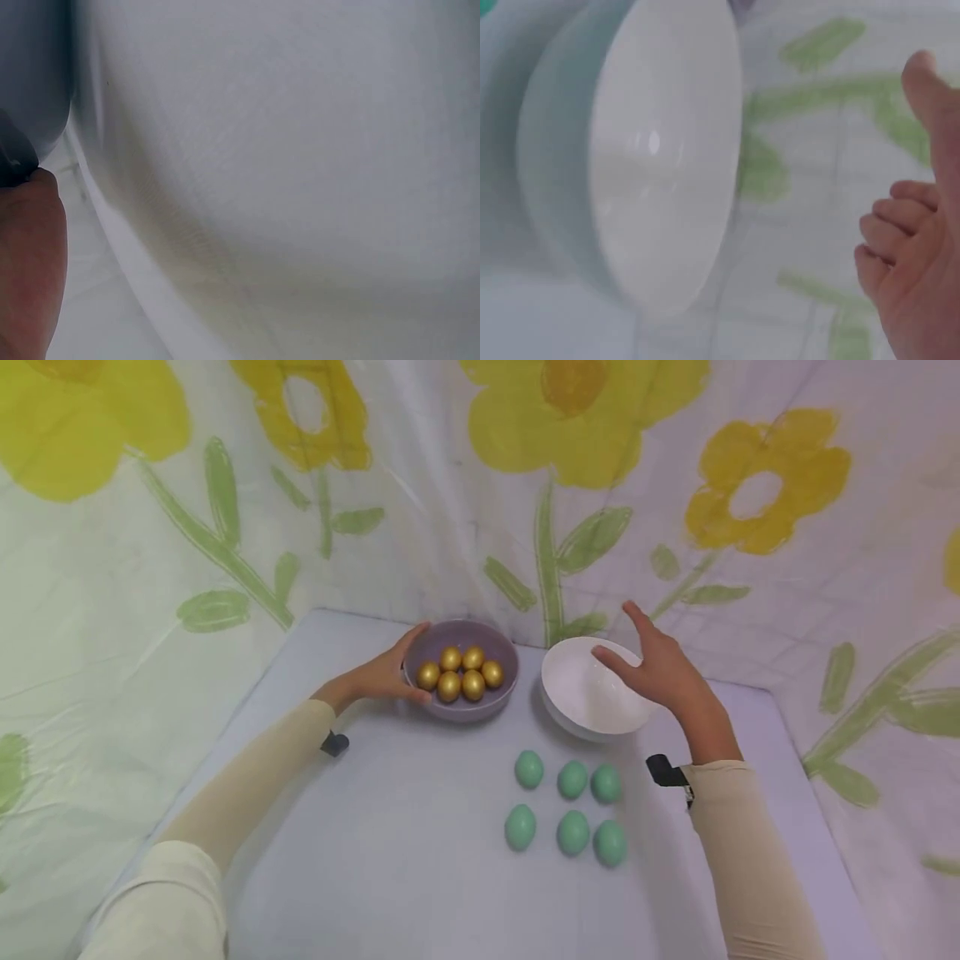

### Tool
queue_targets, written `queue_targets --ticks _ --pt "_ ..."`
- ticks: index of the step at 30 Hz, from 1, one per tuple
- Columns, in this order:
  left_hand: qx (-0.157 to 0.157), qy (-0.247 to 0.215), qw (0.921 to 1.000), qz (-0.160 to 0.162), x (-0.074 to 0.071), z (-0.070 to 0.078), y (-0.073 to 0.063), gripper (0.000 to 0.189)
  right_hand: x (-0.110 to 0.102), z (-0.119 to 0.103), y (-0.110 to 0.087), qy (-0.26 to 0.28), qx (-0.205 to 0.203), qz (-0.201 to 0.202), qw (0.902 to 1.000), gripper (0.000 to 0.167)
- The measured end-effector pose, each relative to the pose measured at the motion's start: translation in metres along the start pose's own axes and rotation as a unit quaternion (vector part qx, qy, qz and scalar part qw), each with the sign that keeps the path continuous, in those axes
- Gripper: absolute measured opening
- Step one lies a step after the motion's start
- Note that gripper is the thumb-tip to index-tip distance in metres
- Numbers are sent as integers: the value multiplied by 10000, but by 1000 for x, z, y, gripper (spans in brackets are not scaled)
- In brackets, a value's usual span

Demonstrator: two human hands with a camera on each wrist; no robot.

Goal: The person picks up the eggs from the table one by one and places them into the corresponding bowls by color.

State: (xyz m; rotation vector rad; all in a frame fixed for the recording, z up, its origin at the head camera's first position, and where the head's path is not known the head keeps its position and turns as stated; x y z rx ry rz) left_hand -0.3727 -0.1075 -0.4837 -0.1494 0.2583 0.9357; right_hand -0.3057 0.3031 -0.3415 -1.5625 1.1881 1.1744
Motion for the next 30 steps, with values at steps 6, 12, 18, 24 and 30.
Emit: queue_targets --ticks 6,12,18,24,30 --pt "-73 48 9999 66 -9 -1 -6 142 12 48 0 -97 -57 -439 9990 107" --pt "-134 0 9999 103 -14 -6 -14 142 47 70 -2 13 -280 -806 9963 121" --pt "-167 -18 9998 114 -15 -12 -16 142 76 75 -3 186 -661 -1001 9926 130" --pt "-156 -30 9998 91 -14 -14 -16 142 90 72 -1 323 -978 -1162 9879 139" --pt "-114 -24 9999 117 -14 -11 -18 143 97 71 4 434 -1076 -1184 9862 141"
Point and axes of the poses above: each hand's wrist, its own y-axis towards the middle knuckle, its own x-axis out of the palm, z = x × y, the point moved 8 cm from there along y, towards the middle knuckle, and after that the axes turned 15 degrees about -y, right-handed, at the moved point
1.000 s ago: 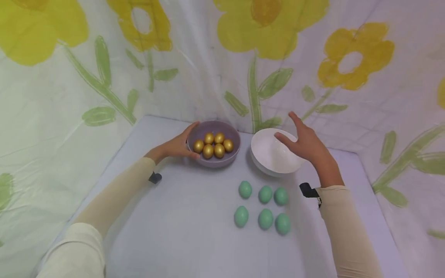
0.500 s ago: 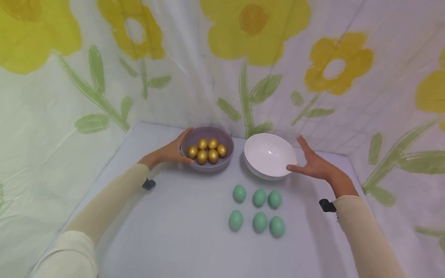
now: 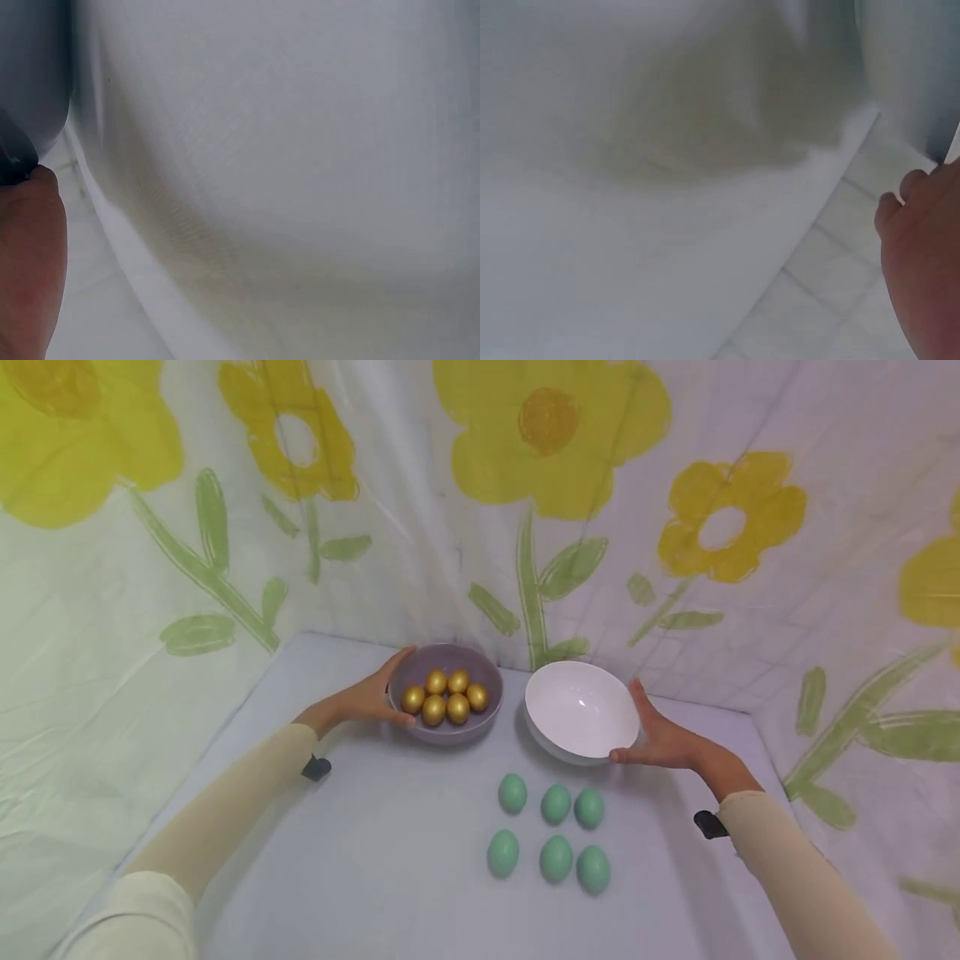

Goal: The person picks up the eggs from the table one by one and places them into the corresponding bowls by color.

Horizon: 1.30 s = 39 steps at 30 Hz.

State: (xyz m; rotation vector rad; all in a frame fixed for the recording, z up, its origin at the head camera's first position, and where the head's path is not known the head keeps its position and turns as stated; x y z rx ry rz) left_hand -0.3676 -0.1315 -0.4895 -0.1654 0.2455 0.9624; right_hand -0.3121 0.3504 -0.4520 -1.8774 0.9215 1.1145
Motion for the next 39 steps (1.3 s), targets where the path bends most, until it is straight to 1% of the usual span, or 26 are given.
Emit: queue_targets --ticks 3,7,11,14,20,22,25,28,30,33,36,39 --pt "79 21 10000 -37 3 2 -1 141 4 3 0 130 8 166 9998 140" --pt "102 -27 9999 -63 5 4 -3 140 8 4 -1 300 -68 369 9988 142" --pt "174 -71 9998 9 4 8 -3 138 8 6 -1 485 -194 551 9971 146" --pt "185 -66 9998 46 3 10 -2 139 7 9 1 585 -249 616 9961 150" --pt "145 -55 9998 143 -1 8 -4 140 9 11 8 894 -340 698 9930 155" --pt "155 -66 9998 139 -2 7 -3 139 10 12 9 988 -313 692 9922 157" --pt "113 -98 9999 82 -1 4 -1 139 14 13 9 1069 -244 636 9919 158" --pt "79 -106 9999 33 0 0 1 139 18 15 9 1089 -113 555 9924 155" --pt "108 -88 9999 43 0 1 1 140 19 17 9 1087 7 530 9927 152" --pt "208 -54 9997 96 1 11 -1 141 20 20 10 1113 206 480 9924 148" --pt "337 -27 9993 178 4 31 -10 139 22 21 12 1137 314 381 9923 147" --pt "586 57 9977 328 9 52 -23 135 23 20 12 1165 328 321 9921 147"
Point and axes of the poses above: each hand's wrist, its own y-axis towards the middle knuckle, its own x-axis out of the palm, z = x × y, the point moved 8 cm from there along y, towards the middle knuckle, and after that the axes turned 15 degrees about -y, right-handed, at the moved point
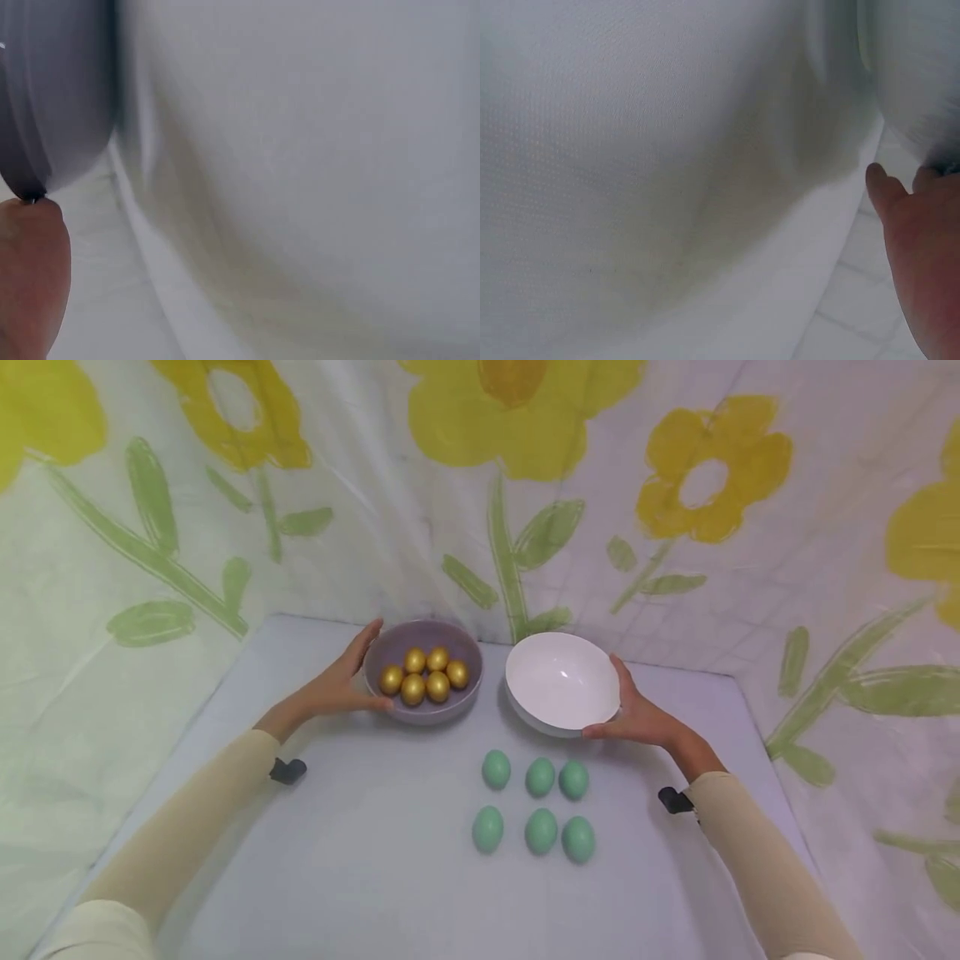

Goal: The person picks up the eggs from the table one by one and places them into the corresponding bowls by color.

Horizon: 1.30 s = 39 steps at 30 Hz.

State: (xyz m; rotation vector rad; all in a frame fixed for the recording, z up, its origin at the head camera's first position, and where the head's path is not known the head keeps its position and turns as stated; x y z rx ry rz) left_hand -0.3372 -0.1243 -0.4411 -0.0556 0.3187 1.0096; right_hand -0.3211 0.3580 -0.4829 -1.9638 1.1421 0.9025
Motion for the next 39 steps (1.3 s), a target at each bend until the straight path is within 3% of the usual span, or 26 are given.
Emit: queue_targets --ticks 4,7,10,12,15,17,22,27,34,39 --pt "606 59 9973 404 8 24 -13 121 -1 -1 0 84 -27 37 10000 145" --pt "1227 -123 9894 773 23 34 -18 103 -1 1 0 96 -17 18 10000 145" --pt "1722 -314 9801 935 52 45 -19 85 -1 3 2 87 34 10 10000 145" --pt "1802 -341 9793 859 79 54 -18 74 -3 6 3 75 75 46 9999 144" --pt "1629 -338 9844 576 118 64 -16 61 -4 7 4 94 129 72 9998 143" --pt "1332 -312 9899 372 141 65 -15 58 -4 8 4 99 134 60 9998 143" --pt "519 -111 9986 26 179 48 -12 57 -1 5 3 123 127 15 9998 145" --pt "11 104 9999 20 192 29 -7 63 0 2 4 203 116 22 9997 145" --pt "-159 827 9964 -113 200 16 -1 69 0 0 5 282 145 42 9995 145" --pt "-106 979 9947 -307 209 13 3 71 -1 -1 1 358 128 74 9992 144"
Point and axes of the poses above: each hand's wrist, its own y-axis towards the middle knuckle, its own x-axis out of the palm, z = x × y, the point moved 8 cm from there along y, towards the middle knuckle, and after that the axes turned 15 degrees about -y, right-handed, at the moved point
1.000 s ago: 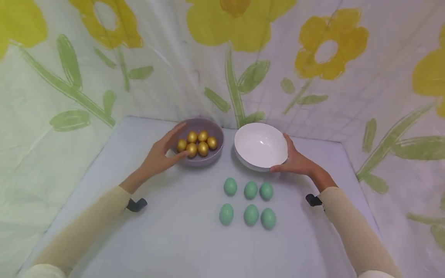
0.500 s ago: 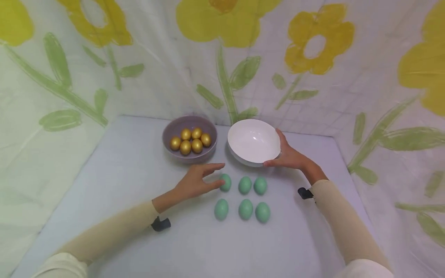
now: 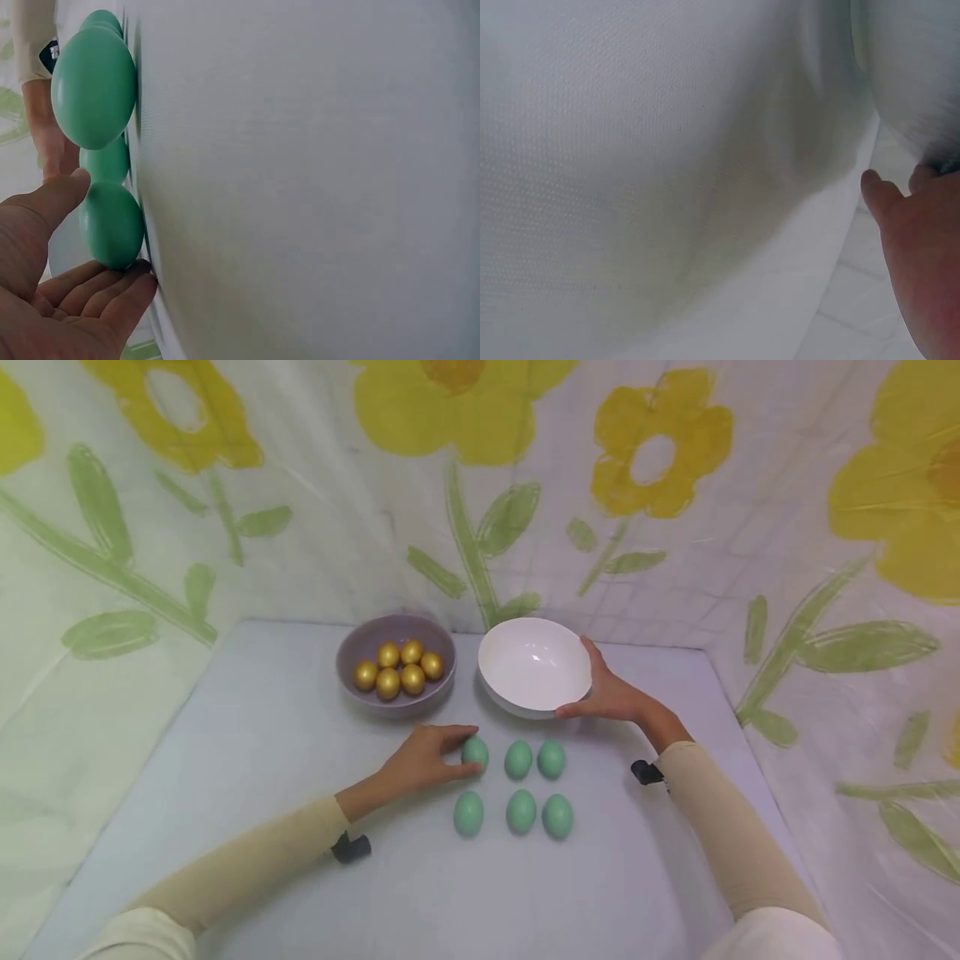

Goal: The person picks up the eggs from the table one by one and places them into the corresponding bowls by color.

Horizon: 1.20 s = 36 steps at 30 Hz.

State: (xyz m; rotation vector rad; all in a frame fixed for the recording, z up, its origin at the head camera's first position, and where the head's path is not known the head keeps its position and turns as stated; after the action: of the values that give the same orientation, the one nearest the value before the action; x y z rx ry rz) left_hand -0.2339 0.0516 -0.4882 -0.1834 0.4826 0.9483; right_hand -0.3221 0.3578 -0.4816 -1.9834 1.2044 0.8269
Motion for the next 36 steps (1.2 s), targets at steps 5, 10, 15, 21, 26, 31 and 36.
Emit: queue_targets --ticks 5,10,15,21,26,31,36 --pt "68 -17 9998 -184 6 4 2 71 -3 3 -4 -91 -71 55 9999 145" --pt "131 -3 9996 -270 9 9 2 67 -2 5 -4 -82 -105 80 9999 145" --pt "247 -105 9991 -332 6 11 3 63 -3 4 -4 -106 -95 111 9998 144" --pt "383 -466 9968 -525 4 12 9 64 -8 -1 -3 -132 -155 177 9996 144" --pt "593 -699 9936 -658 -2 25 13 64 -7 -2 -2 -61 -183 156 9997 144" --pt "874 -1309 9850 -707 -20 61 23 62 -1 1 -2 49 -168 90 9998 144" --pt "1432 -1210 9811 -478 -48 98 51 61 6 2 -1 155 -200 60 9997 142"
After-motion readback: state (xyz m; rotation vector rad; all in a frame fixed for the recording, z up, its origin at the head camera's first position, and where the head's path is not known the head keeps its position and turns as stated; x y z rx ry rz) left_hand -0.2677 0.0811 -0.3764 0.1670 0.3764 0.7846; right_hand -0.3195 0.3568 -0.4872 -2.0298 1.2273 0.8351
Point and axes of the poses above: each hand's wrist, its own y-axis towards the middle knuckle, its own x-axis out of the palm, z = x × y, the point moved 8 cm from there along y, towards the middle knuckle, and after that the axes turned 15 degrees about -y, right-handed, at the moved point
